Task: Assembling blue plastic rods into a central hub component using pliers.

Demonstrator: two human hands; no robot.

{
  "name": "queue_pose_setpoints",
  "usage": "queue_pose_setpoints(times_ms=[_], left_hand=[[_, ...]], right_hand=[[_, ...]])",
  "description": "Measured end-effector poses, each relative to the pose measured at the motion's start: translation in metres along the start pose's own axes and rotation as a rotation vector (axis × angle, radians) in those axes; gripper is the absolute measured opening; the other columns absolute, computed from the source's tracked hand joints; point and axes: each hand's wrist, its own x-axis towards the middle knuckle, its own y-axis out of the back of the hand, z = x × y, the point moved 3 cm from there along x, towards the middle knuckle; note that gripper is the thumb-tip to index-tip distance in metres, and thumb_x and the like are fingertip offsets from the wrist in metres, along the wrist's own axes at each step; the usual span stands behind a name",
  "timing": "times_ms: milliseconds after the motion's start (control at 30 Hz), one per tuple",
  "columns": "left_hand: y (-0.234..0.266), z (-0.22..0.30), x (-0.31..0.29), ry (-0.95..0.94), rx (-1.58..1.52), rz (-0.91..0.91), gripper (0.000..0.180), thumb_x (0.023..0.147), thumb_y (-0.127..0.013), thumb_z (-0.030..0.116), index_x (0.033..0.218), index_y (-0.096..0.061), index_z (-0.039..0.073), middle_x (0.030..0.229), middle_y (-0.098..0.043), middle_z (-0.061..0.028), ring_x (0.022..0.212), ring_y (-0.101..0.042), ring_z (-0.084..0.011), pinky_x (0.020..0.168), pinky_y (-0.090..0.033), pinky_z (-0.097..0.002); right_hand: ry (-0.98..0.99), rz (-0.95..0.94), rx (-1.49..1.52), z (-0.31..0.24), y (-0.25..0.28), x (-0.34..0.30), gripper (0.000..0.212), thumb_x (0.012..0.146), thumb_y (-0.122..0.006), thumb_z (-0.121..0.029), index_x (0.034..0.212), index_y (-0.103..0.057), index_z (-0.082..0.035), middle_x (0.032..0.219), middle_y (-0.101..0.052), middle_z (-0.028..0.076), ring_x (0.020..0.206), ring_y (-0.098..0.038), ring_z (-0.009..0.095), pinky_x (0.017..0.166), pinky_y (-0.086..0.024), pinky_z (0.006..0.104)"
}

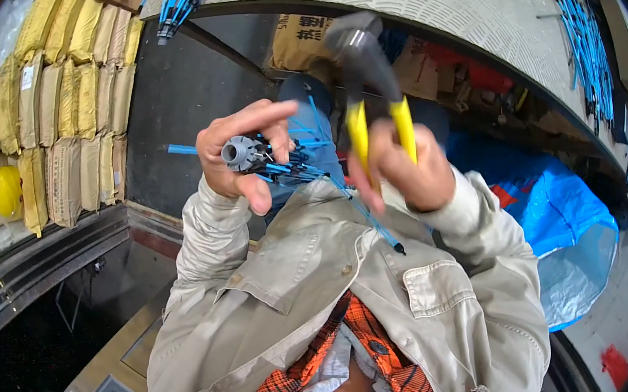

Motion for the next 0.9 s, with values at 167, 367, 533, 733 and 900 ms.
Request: queue_pose_setpoints(times_ms=[167,367,533,733,900], left_hand=[[-0.022,-0.006,0.001,-0.103,0.028,0.179,0.092,0.041,-0.086,0.032,0.118,-0.051,-0.004,0.074,-0.06,-0.0083,0.067,-0.056,-0.0149,0.063,-0.045,-0.0239],[-0.037,-0.01,-0.012,-0.146,0.402,0.284,0.07,0.058,-0.082,0.016,0.115,-0.047,-0.004,0.085,-0.061,-0.0123,0.072,-0.057,-0.0179,0.067,-0.047,-0.0282],[-0.025,-0.005,-0.02,-0.013,0.487,0.339,0.039,0.063,-0.068,-0.002,0.099,-0.052,-0.001,0.082,-0.061,-0.011,0.07,-0.056,-0.0174,0.065,-0.046,-0.027],[-0.015,-0.007,-0.026,-0.069,0.405,0.41,0.03,0.059,-0.062,-0.009,0.085,-0.052,0.002,0.077,-0.061,-0.009,0.065,-0.053,-0.0162,0.062,-0.045,-0.0265],[-0.018,-0.008,-0.025,-0.099,0.374,0.337,0.032,0.056,-0.064,-0.006,0.084,-0.052,0.003,0.075,-0.06,-0.0083,0.063,-0.052,-0.0164,0.061,-0.044,-0.0277]], right_hand=[[0.138,0.561,-0.424,0.05,0.005,0.032,0.016,0.084,-0.053,-0.007,0.096,-0.061,0.001,0.09,-0.062,0.007,0.07,-0.055,0.014,0.062,-0.043,0.0209],[0.348,0.56,-0.397,0.084,0.004,0.038,0.015,0.081,-0.058,-0.003,0.095,-0.062,0.0,0.08,-0.055,0.007,0.06,-0.05,0.013,0.055,-0.043,0.0239],[0.612,0.353,-1.0,0.035,0.005,0.029,0.027,0.072,-0.061,0.001,0.099,-0.063,-0.001,0.102,-0.056,0.015,0.077,-0.055,0.024,0.066,-0.045,0.0284],[0.451,0.236,-1.909,-0.031,-0.017,-0.002,0.031,0.081,-0.056,-0.005,0.112,-0.056,-0.007,0.121,-0.049,0.011,0.1,-0.053,0.023,0.097,-0.035,0.041],[0.462,0.156,-2.142,-0.042,-0.029,-0.003,0.035,0.081,-0.056,-0.008,0.116,-0.054,-0.009,0.123,-0.047,0.008,0.109,-0.049,0.023,0.107,-0.023,0.0455]])
